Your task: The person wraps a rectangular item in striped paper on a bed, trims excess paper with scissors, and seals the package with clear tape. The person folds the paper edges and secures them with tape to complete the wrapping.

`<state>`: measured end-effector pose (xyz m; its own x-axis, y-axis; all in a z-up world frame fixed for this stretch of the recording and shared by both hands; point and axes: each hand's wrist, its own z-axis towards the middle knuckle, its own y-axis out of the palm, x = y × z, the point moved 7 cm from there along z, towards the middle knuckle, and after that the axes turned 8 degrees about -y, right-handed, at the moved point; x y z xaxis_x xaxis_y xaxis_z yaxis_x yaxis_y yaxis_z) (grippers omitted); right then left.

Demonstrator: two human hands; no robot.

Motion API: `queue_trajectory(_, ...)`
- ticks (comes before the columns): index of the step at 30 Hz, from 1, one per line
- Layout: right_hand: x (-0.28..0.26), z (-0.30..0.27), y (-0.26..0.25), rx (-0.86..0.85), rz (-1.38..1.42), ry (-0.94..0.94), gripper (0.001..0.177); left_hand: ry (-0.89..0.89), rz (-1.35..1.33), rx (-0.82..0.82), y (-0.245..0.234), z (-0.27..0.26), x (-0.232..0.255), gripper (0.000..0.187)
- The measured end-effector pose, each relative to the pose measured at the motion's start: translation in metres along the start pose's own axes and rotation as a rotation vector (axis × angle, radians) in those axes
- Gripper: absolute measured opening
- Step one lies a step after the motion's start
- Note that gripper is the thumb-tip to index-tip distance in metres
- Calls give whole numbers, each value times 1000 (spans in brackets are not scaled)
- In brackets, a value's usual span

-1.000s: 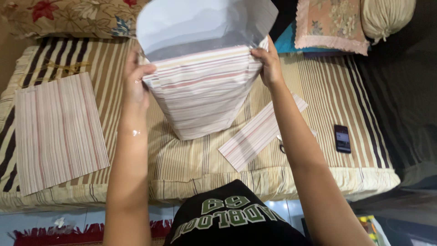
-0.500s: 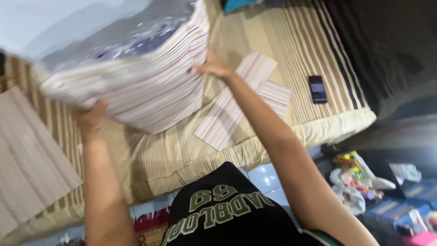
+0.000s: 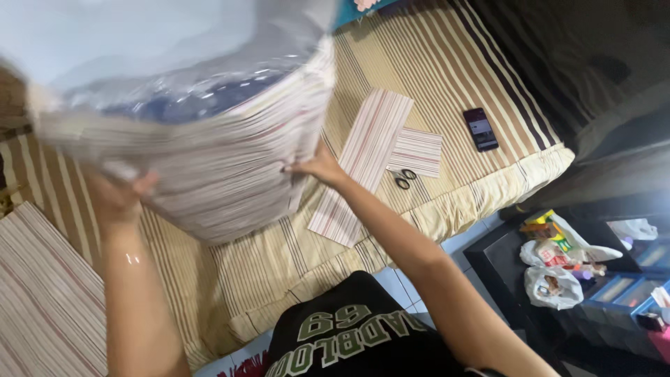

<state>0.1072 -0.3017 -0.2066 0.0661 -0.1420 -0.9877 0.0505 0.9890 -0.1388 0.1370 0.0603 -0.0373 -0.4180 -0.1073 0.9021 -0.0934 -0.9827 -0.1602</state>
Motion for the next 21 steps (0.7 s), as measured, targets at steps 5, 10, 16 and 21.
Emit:
queue_trajectory(5,2,-72,56,267,553,190,112,-255,95,-377,64,104,33,100)
queue_trajectory(10,17,-117,118,393,859,538,116,-552,196,-710,142,143,-59,93)
queue_trajectory(16,72,-107,140,521,782,664,113,-877,229,-755,168,123,-201,93)
queue_trajectory(21,132,-75,138,527,791,779,111,-929,338,-673,174,128,-283,85)
